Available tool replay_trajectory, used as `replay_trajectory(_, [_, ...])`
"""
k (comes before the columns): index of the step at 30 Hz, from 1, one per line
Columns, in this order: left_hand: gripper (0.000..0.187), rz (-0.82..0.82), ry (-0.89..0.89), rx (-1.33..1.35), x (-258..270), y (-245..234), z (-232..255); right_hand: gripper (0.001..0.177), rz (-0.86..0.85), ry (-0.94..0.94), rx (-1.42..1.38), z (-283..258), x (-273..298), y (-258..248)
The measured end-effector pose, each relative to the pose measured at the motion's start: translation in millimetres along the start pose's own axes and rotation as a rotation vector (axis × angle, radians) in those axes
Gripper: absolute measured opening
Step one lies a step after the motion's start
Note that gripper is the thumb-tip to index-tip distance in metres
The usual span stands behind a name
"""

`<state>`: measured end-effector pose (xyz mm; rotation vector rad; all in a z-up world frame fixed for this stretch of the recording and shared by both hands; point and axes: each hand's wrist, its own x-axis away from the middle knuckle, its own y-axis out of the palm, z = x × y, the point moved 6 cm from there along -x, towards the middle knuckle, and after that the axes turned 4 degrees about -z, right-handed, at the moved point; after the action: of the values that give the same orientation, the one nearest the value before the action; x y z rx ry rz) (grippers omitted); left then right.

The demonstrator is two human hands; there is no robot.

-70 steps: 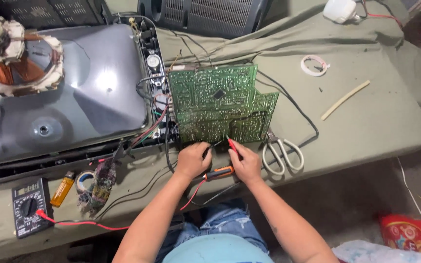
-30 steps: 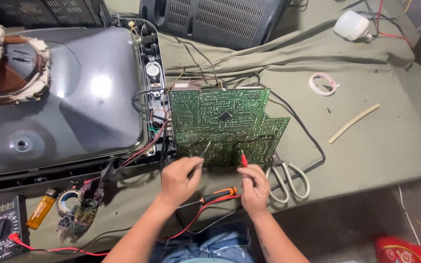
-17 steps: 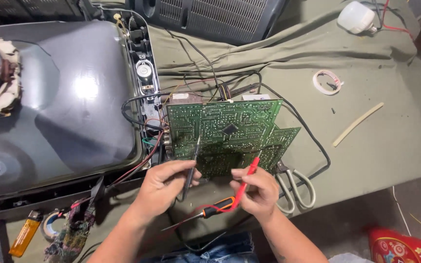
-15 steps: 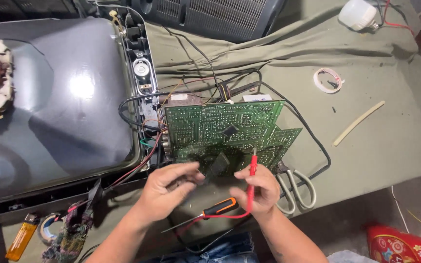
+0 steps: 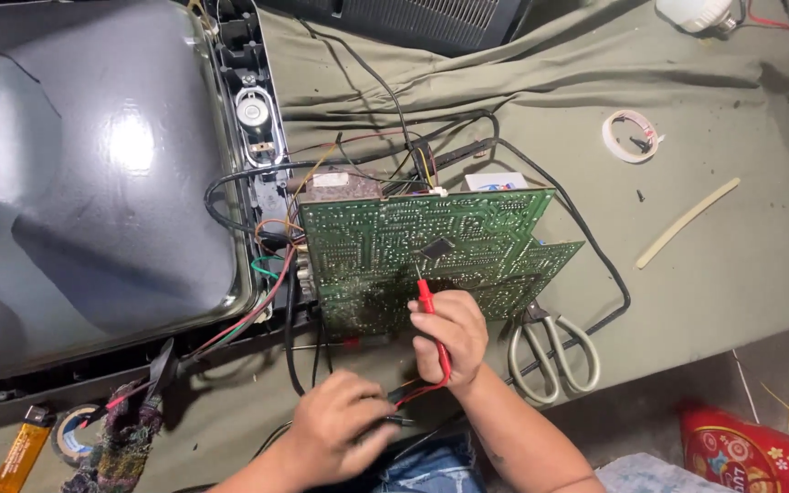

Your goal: Testing electrical components on a CRT television circuit board using a multimeter

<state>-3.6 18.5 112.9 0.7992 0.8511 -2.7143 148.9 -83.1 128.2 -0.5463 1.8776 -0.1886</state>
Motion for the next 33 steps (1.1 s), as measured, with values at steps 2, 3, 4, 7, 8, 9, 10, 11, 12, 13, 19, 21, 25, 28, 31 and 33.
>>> replay_trajectory(2, [0.027, -0.095, 0.009, -0.204, 29.7, 16.2, -1.7, 0.027, 0.017, 0.008, 0.025, 0.3, -2.1, -0.1])
replay_trajectory(3, [0.027, -0.094, 0.011, -0.209, 38.3, 19.2, -3.9, 0.027, 0.02, 0.004, 0.023, 1.6, -1.1, -0.2])
replay_trajectory(4, [0.033, -0.18, -0.043, -0.264, 47.2, 27.0, -9.7, 0.023, 0.008, -0.003, 0.023, 2.6, -0.2, 0.3])
replay_trajectory(7, [0.033, -0.237, -0.105, -0.357, 60.6, 36.3, -13.9, 0.02, -0.012, -0.002, 0.01, 1.1, 0.6, 0.5])
replay_trajectory(8, [0.027, -0.207, -0.112, -0.397, 61.9, 36.0, -13.6, 0.021, -0.021, 0.005, -0.005, 0.6, 0.1, 0.7])
replay_trajectory(9, [0.027, -0.204, -0.111, -0.397, 62.0, 37.1, -14.9, 0.021, -0.022, 0.002, -0.004, 0.7, 0.6, 0.5])
replay_trajectory(10, [0.024, -0.186, -0.093, -0.41, 62.1, 37.3, -15.2, 0.021, -0.016, 0.004, 0.011, 1.0, 1.3, 0.3])
replay_trajectory(11, [0.021, -0.167, -0.077, -0.425, 62.4, 37.6, -15.5, 0.021, -0.011, 0.006, 0.024, 1.3, 1.9, 0.4])
replay_trajectory(12, [0.021, -0.163, -0.077, -0.426, 65.9, 39.7, -16.9, 0.021, -0.013, 0.002, 0.023, -0.9, 0.0, 0.0])
replay_trajectory(13, [0.02, -0.179, -0.084, -0.433, 68.8, 42.1, -19.8, 0.02, -0.019, -0.003, 0.017, -2.5, -2.6, 0.2])
replay_trajectory(19, [0.017, -0.246, -0.157, -0.376, 67.3, 37.7, -23.9, 0.019, -0.011, -0.007, 0.025, -4.3, -5.4, -2.0])
replay_trajectory(21, [0.016, -0.232, -0.143, -0.328, 57.3, 23.8, -18.0, 0.019, -0.009, 0.001, 0.027, -5.3, -8.1, -3.5])
replay_trajectory(25, [0.016, 0.031, -0.103, -0.308, 50.9, -20.2, -14.9, 0.019, -0.017, -0.005, 0.005, -7.1, -8.0, -5.9])
replay_trajectory(28, [0.018, 0.231, -0.143, -0.28, 31.1, -51.0, -13.6, 0.02, -0.006, -0.001, 0.002, -6.9, -8.3, -6.5])
replay_trajectory(31, [0.01, 0.303, -0.153, -0.056, -18.5, -70.0, -1.6, 0.021, 0.013, -0.01, 0.008, -7.4, -9.9, -4.9])
replay_trajectory(33, [0.011, 0.284, -0.166, 0.137, -41.0, -68.8, -1.7, 0.021, 0.026, -0.013, 0.016, -8.4, -10.4, -5.4])
